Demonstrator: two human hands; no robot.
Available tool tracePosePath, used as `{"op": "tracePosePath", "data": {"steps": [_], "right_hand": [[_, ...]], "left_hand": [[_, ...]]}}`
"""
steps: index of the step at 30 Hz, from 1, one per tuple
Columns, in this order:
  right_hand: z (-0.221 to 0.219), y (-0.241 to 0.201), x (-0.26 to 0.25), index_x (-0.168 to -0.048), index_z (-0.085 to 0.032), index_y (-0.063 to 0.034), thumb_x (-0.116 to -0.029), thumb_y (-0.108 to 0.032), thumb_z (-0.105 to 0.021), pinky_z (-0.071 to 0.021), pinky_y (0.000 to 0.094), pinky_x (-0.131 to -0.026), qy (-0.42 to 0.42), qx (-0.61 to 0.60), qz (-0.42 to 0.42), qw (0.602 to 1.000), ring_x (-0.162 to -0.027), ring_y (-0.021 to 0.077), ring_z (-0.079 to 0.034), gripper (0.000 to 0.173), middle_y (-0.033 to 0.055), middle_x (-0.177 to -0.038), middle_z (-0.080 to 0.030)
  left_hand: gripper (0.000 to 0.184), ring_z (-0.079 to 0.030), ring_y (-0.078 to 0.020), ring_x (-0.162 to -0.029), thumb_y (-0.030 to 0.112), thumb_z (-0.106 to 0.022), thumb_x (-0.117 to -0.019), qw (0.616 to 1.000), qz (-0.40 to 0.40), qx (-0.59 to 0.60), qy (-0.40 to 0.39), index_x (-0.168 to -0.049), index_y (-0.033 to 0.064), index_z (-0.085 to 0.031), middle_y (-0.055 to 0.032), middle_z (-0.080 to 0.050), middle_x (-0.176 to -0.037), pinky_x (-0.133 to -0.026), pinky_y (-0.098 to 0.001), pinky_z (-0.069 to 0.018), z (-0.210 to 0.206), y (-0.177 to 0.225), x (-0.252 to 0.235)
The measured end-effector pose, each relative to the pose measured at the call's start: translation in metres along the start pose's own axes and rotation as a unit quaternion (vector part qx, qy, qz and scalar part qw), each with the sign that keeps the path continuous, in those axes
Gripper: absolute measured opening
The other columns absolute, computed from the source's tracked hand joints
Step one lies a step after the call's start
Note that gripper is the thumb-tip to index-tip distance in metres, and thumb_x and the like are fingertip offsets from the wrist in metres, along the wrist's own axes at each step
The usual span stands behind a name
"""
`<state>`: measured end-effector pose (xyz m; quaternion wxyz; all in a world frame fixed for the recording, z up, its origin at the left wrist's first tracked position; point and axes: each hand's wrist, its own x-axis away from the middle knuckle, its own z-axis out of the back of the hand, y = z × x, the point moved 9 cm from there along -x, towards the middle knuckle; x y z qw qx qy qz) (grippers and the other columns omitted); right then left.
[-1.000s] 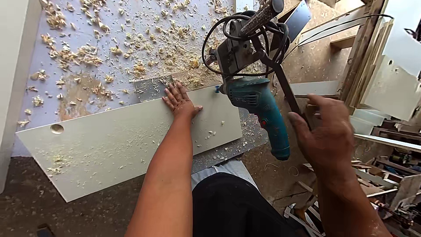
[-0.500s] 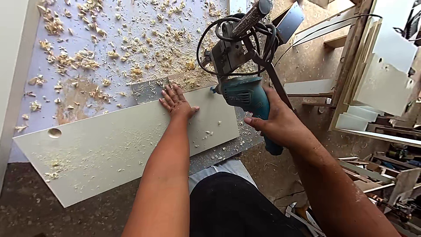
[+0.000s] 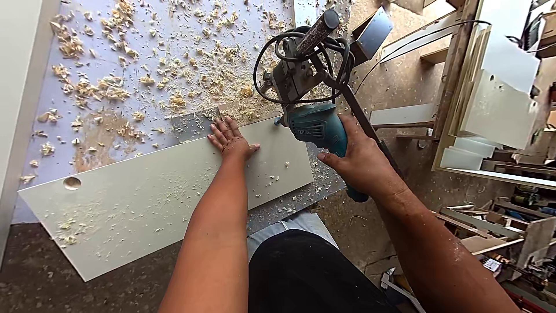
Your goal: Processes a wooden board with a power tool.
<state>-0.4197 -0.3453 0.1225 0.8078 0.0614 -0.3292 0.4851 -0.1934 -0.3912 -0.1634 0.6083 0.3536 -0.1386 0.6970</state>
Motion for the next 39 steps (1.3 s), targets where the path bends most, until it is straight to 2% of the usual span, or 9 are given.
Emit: {"op": "tracePosePath", "data": {"steps": [14, 25, 28, 30, 32, 34, 36, 37, 39], "right_hand": [[-0.003, -0.002, 0.001, -0.159, -0.031, -0.0264, -0.0899, -0.026, -0.081, -0.0588, 0.0523, -0.063, -0.010, -0.016, 0.005, 1.000, -0.069, 0.0275, -0.068, 0.085, 0.0131, -0.093, -0.069], [-0.007, 0.000, 0.002, -0.161, -0.026, -0.0279, -0.0907, -0.034, -0.080, -0.0608, 0.0499, -0.062, -0.022, -0.030, -0.006, 0.999, -0.066, 0.0251, -0.069, 0.088, 0.0114, -0.089, -0.069], [0.008, -0.009, 0.015, -0.163, -0.026, -0.0251, -0.0899, -0.060, -0.071, -0.0574, 0.0538, -0.067, 0.007, 0.023, 0.039, 0.999, -0.077, 0.0272, -0.069, 0.093, 0.0110, -0.096, -0.070], [0.034, -0.017, 0.033, -0.158, -0.039, -0.0220, -0.0905, -0.072, -0.060, -0.0608, 0.0495, -0.077, 0.103, 0.054, 0.112, 0.987, -0.094, 0.0217, -0.072, 0.086, 0.0058, -0.115, -0.071], [0.061, -0.016, 0.048, -0.149, -0.052, -0.0149, -0.0961, -0.066, -0.056, -0.0599, 0.0454, -0.088, 0.211, 0.057, 0.175, 0.960, -0.112, 0.0231, -0.067, 0.074, 0.0098, -0.130, -0.066], [0.073, 0.001, 0.046, -0.151, -0.048, -0.0119, -0.0969, -0.066, -0.053, -0.0526, 0.0514, -0.097, 0.222, 0.074, 0.152, 0.960, -0.125, 0.0312, -0.059, 0.077, 0.0170, -0.140, -0.058], [0.060, 0.028, 0.029, -0.154, -0.044, -0.0175, -0.0983, -0.066, -0.051, -0.0553, 0.0560, -0.086, 0.127, 0.082, 0.076, 0.986, -0.106, 0.0294, -0.066, 0.074, 0.0132, -0.122, -0.065], [0.049, 0.042, 0.021, -0.145, -0.051, -0.0194, -0.1019, -0.056, -0.054, -0.0569, 0.0530, -0.070, 0.082, 0.059, 0.050, 0.994, -0.082, 0.0261, -0.069, 0.056, 0.0099, -0.097, -0.068], [0.031, 0.062, 0.004, -0.116, -0.061, -0.0158, -0.1078, -0.038, -0.052, -0.0555, 0.0453, -0.053, 0.038, 0.012, 0.028, 0.999, -0.055, 0.0218, -0.063, 0.025, 0.0064, -0.068, -0.062]], "left_hand": [[0.146, 0.022, -0.0472, -0.153, 0.074, -0.076, -0.0724, 1.000, -0.001, 0.006, -0.003, -0.162, 0.0089, 0.020, -0.0234, 0.028, -0.166, -0.117, -0.0735, 0.0110, 0.001, 0.001, 0.001], [0.146, 0.023, -0.0456, -0.154, 0.075, -0.075, -0.0723, 1.000, 0.001, 0.003, -0.004, -0.161, 0.0090, 0.020, -0.0229, 0.029, -0.165, -0.117, -0.0732, 0.0111, 0.000, 0.000, 0.000], [0.147, 0.024, -0.0453, -0.153, 0.076, -0.075, -0.0721, 1.000, 0.005, 0.000, -0.005, -0.161, 0.0093, 0.022, -0.0226, 0.031, -0.165, -0.117, -0.0732, 0.0117, 0.000, 0.000, 0.000], [0.147, 0.024, -0.0456, -0.153, 0.076, -0.075, -0.0721, 1.000, 0.004, 0.001, -0.002, -0.161, 0.0095, 0.022, -0.0231, 0.031, -0.165, -0.117, -0.0735, 0.0121, 0.000, 0.000, 0.000], [0.147, 0.023, -0.0455, -0.154, 0.076, -0.075, -0.0719, 1.000, 0.003, 0.001, 0.001, -0.161, 0.0092, 0.021, -0.0232, 0.029, -0.165, -0.117, -0.0732, 0.0117, 0.000, 0.000, 0.001], [0.146, 0.023, -0.0451, -0.154, 0.076, -0.075, -0.0718, 1.000, 0.001, 0.003, 0.002, -0.161, 0.0093, 0.020, -0.0230, 0.029, -0.166, -0.117, -0.0729, 0.0120, 0.000, 0.000, 0.001], [0.147, 0.024, -0.0456, -0.153, 0.076, -0.075, -0.0715, 1.000, 0.000, 0.005, 0.001, -0.161, 0.0088, 0.021, -0.0230, 0.030, -0.165, -0.117, -0.0729, 0.0125, 0.001, 0.000, 0.001], [0.147, 0.024, -0.0460, -0.153, 0.075, -0.075, -0.0713, 1.000, -0.001, 0.004, 0.001, -0.161, 0.0084, 0.020, -0.0233, 0.030, -0.165, -0.117, -0.0732, 0.0119, 0.000, 0.000, 0.000], [0.147, 0.022, -0.0466, -0.154, 0.075, -0.076, -0.0711, 1.000, -0.002, 0.004, 0.002, -0.162, 0.0081, 0.019, -0.0236, 0.028, -0.166, -0.117, -0.0733, 0.0107, 0.000, 0.000, 0.000]]}}
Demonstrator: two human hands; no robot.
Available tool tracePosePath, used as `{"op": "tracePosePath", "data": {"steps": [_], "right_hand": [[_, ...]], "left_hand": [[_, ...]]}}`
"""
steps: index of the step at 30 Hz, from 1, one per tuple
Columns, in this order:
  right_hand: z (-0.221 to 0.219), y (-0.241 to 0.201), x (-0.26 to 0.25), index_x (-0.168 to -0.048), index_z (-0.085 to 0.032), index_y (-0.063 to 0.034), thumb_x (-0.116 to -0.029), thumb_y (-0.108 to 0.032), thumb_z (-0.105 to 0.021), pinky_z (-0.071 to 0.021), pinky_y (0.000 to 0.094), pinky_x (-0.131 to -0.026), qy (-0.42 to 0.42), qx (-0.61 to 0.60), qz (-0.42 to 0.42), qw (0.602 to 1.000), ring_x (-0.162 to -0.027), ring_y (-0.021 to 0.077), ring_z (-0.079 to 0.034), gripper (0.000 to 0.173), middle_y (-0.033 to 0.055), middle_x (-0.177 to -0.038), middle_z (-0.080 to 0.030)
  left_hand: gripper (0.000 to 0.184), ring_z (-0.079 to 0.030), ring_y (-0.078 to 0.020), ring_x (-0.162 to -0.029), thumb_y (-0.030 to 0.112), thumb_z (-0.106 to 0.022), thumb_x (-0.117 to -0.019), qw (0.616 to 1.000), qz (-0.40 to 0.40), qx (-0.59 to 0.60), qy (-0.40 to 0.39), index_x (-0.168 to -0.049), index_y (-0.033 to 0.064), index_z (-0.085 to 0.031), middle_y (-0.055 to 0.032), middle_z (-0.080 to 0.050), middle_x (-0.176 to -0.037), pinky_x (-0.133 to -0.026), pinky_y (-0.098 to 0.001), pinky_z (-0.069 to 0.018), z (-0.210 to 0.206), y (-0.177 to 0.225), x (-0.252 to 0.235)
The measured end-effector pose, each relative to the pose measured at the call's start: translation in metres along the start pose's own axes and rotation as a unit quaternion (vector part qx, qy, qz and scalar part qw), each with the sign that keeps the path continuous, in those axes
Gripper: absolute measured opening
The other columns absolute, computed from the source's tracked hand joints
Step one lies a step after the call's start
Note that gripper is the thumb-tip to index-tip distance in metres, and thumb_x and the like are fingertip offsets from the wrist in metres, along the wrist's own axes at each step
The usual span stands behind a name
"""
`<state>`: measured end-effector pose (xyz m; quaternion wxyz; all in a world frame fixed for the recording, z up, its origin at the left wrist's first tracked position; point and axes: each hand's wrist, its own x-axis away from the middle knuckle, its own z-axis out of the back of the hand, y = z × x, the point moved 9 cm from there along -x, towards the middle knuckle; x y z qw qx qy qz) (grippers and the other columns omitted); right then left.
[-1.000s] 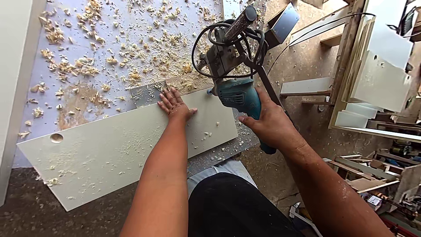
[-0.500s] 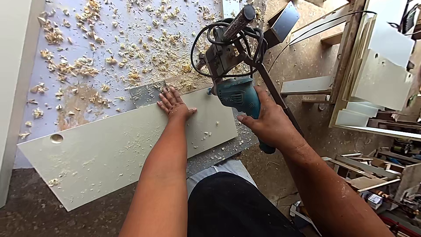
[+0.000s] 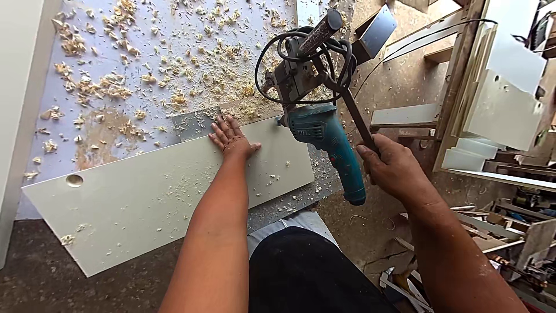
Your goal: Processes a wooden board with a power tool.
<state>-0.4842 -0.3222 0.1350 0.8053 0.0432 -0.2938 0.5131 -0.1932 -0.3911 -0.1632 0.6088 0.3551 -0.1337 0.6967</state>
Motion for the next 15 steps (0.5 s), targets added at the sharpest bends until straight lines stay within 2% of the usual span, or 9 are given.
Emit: {"op": "tracePosePath", "data": {"steps": [1, 3, 5, 15], "right_hand": [[-0.0050, 0.0055, -0.0046, -0.107, -0.061, -0.0143, -0.1089, -0.035, -0.050, -0.0522, 0.0430, -0.050, -0.005, -0.008, 0.005, 1.000, -0.050, 0.0201, -0.059, 0.023, 0.0050, -0.063, -0.057], [-0.0070, 0.0086, -0.0100, -0.099, -0.059, -0.0140, -0.1088, -0.033, -0.050, -0.0481, 0.0407, -0.049, 0.003, -0.002, 0.029, 1.000, -0.049, 0.0178, -0.055, 0.023, 0.0032, -0.061, -0.052], [-0.0049, 0.0060, -0.0102, -0.097, -0.058, -0.0133, -0.1084, -0.032, -0.051, -0.0430, 0.0411, -0.051, 0.028, 0.014, 0.050, 0.998, -0.053, 0.0175, -0.051, 0.023, 0.0025, -0.062, -0.049], [-0.0101, 0.0076, -0.0139, -0.094, -0.061, -0.0129, -0.1055, -0.032, -0.052, -0.0399, 0.0341, -0.053, 0.095, -0.001, 0.084, 0.992, -0.055, 0.0103, -0.047, 0.024, -0.0016, -0.065, -0.049]], "left_hand": [[0.146, 0.022, -0.0467, -0.154, 0.074, -0.076, -0.0715, 1.000, -0.001, 0.005, 0.000, -0.162, 0.0082, 0.018, -0.0237, 0.028, -0.166, -0.117, -0.0733, 0.0110, 0.0000, 0.0002, 0.0005], [0.146, 0.022, -0.0464, -0.154, 0.073, -0.077, -0.0720, 1.000, 0.000, 0.007, -0.001, -0.162, 0.0087, 0.018, -0.0232, 0.029, -0.166, -0.117, -0.0732, 0.0111, 0.0012, 0.0005, 0.0010], [0.145, 0.023, -0.0466, -0.154, 0.073, -0.076, -0.0728, 1.000, 0.003, 0.003, -0.005, -0.162, 0.0088, 0.019, -0.0228, 0.029, -0.166, -0.117, -0.0734, 0.0109, 0.0023, 0.0014, 0.0014], [0.143, 0.023, -0.0460, -0.154, 0.072, -0.075, -0.0745, 1.000, 0.006, 0.004, -0.009, -0.162, 0.0100, 0.019, -0.0228, 0.030, -0.165, -0.117, -0.0727, 0.0112, 0.0042, 0.0013, 0.0029]]}}
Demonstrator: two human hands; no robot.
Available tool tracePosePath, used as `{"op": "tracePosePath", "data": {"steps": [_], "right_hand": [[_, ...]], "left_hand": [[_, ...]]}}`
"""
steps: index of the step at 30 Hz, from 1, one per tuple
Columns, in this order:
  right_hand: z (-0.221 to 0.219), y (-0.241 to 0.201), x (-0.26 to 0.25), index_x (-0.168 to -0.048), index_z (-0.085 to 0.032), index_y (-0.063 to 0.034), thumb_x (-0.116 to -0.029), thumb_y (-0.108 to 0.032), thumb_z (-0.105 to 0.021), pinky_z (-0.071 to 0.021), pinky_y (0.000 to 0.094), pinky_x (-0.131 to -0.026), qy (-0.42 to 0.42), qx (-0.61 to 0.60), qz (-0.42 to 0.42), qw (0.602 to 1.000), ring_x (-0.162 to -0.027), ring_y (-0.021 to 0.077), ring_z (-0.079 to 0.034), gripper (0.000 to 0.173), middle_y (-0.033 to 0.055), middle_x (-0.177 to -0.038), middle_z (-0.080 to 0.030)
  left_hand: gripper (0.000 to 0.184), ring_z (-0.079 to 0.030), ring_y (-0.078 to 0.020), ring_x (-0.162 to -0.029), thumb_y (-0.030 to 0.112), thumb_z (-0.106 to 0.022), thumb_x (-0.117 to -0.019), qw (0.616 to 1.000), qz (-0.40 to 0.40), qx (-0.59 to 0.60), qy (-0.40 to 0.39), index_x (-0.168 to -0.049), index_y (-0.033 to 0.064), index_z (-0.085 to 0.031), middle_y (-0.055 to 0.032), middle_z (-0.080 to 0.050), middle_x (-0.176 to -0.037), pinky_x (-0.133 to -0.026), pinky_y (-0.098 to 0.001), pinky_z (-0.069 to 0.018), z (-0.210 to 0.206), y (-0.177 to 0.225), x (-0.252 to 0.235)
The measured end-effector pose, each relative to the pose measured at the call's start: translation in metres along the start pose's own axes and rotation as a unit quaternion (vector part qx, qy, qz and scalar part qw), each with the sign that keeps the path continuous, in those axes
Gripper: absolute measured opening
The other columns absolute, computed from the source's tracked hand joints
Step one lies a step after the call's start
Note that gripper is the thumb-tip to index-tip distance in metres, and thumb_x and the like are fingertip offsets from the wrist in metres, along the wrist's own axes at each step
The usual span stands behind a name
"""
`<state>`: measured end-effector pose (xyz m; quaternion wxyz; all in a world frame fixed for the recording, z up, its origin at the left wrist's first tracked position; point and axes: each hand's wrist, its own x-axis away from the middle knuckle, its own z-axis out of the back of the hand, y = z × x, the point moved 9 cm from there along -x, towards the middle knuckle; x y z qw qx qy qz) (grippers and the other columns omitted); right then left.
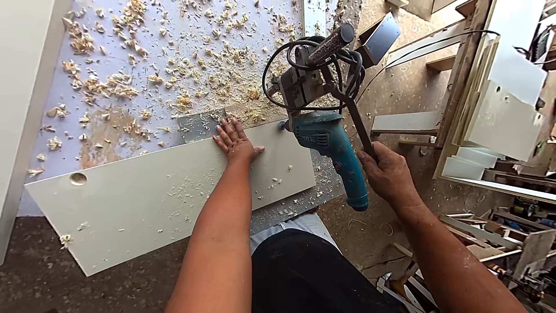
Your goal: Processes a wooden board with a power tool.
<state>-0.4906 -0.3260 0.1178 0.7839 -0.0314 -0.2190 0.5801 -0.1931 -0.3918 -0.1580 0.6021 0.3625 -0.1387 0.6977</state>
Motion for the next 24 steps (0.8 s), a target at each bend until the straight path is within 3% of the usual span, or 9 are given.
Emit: {"op": "tracePosePath", "data": {"steps": [7, 10, 24], "right_hand": [[-0.012, 0.015, -0.004, -0.096, -0.065, -0.0151, -0.1039, -0.035, -0.054, -0.0420, 0.0324, -0.054, -0.028, -0.072, -0.050, 0.996, -0.055, 0.0086, -0.048, 0.024, -0.0029, -0.066, -0.051], [-0.016, 0.016, -0.006, -0.084, -0.060, -0.0135, -0.1047, -0.034, -0.055, -0.0417, 0.0327, -0.054, -0.046, -0.083, -0.082, 0.992, -0.054, 0.0092, -0.048, 0.029, -0.0022, -0.062, -0.049], [-0.018, 0.013, -0.007, -0.083, -0.060, -0.0130, -0.1043, -0.032, -0.054, -0.0400, 0.0296, -0.054, -0.011, -0.074, -0.052, 0.996, -0.055, 0.0059, -0.047, 0.029, -0.0043, -0.062, -0.047]], "left_hand": [[0.144, 0.022, -0.0468, -0.154, 0.072, -0.076, -0.0739, 1.000, -0.001, -0.004, 0.006, -0.162, 0.0093, 0.018, -0.0229, 0.029, -0.166, -0.117, -0.0734, 0.0102, -0.001, 0.000, -0.001], [0.144, 0.022, -0.0464, -0.154, 0.073, -0.076, -0.0735, 1.000, 0.000, -0.004, 0.007, -0.162, 0.0098, 0.019, -0.0231, 0.029, -0.166, -0.117, -0.0729, 0.0106, -0.001, 0.000, -0.001], [0.144, 0.021, -0.0474, -0.154, 0.072, -0.076, -0.0743, 1.000, -0.003, 0.004, 0.005, -0.162, 0.0077, 0.018, -0.0243, 0.027, -0.166, -0.118, -0.0724, 0.0106, -0.001, 0.000, 0.000]]}}
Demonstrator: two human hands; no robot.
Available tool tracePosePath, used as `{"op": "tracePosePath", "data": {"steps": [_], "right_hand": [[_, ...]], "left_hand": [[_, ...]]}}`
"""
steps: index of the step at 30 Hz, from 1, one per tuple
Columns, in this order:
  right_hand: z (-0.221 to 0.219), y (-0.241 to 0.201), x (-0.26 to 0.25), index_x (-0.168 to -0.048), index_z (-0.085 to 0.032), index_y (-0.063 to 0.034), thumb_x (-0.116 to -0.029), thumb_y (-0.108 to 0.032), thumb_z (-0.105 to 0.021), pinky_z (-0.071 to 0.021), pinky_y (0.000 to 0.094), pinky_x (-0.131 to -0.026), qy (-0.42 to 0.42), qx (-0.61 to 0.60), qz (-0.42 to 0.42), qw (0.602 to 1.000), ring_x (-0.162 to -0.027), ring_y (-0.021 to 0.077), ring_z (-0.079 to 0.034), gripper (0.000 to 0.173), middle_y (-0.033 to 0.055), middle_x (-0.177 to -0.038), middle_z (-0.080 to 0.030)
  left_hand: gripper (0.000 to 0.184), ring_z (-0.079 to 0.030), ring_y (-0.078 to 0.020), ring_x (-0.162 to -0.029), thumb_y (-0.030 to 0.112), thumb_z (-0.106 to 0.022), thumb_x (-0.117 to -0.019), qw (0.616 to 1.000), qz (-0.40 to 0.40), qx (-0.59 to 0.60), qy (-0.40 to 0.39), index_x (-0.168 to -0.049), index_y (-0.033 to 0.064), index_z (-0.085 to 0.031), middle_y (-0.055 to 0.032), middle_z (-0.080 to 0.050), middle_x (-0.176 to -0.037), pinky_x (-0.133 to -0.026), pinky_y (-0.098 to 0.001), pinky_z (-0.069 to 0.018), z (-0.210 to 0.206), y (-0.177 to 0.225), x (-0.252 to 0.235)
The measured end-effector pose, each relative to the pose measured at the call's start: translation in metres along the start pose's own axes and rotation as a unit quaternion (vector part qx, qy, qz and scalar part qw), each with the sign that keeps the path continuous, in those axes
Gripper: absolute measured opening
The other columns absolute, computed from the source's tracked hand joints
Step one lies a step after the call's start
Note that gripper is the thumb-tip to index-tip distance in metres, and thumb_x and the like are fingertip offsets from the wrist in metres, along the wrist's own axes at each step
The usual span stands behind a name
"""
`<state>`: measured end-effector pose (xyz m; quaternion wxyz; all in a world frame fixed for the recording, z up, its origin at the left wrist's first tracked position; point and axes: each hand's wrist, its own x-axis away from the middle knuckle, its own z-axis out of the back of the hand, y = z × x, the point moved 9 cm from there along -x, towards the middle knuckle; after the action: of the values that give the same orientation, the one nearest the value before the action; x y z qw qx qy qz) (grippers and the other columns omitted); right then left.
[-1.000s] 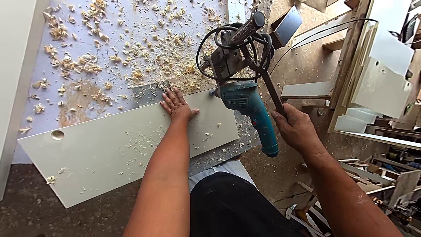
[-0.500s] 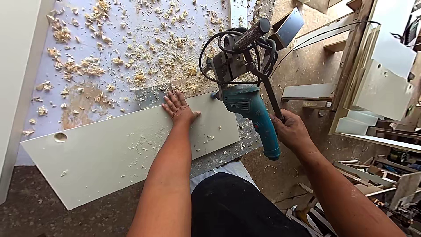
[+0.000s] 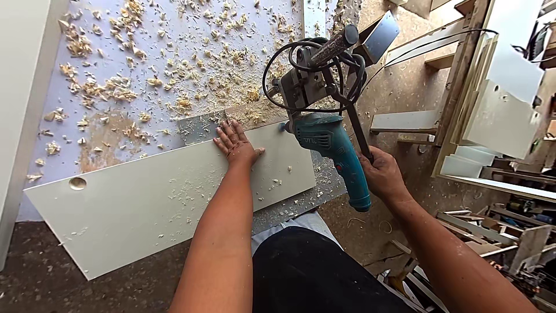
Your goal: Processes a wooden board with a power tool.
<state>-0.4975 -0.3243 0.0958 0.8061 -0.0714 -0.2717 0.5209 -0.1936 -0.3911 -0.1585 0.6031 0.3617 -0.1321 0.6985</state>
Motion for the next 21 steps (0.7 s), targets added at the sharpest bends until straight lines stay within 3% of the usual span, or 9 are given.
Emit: {"op": "tracePosePath", "data": {"steps": [14, 21], "right_hand": [[-0.005, 0.003, 0.001, -0.084, -0.060, -0.0122, -0.1043, -0.034, -0.054, -0.0415, 0.0307, -0.055, 0.013, -0.005, 0.006, 1.000, -0.055, 0.0063, -0.048, 0.031, -0.0041, -0.062, -0.048], [-0.018, 0.006, 0.002, -0.088, -0.062, -0.0099, -0.1042, -0.034, -0.051, -0.0476, 0.0325, -0.060, 0.017, -0.018, 0.010, 1.000, -0.061, 0.0069, -0.056, 0.031, -0.0020, -0.066, -0.055]], "left_hand": [[0.143, 0.022, -0.0467, -0.154, 0.072, -0.077, -0.0733, 1.000, -0.002, 0.003, 0.007, -0.163, 0.0090, 0.016, -0.0241, 0.026, -0.166, -0.117, -0.0729, 0.0107, 0.000, 0.000, -0.001], [0.145, 0.020, -0.0476, -0.154, 0.072, -0.078, -0.0725, 1.000, 0.002, 0.000, 0.007, -0.163, 0.0089, 0.016, -0.0245, 0.025, -0.166, -0.118, -0.0725, 0.0098, 0.002, 0.000, 0.001]]}}
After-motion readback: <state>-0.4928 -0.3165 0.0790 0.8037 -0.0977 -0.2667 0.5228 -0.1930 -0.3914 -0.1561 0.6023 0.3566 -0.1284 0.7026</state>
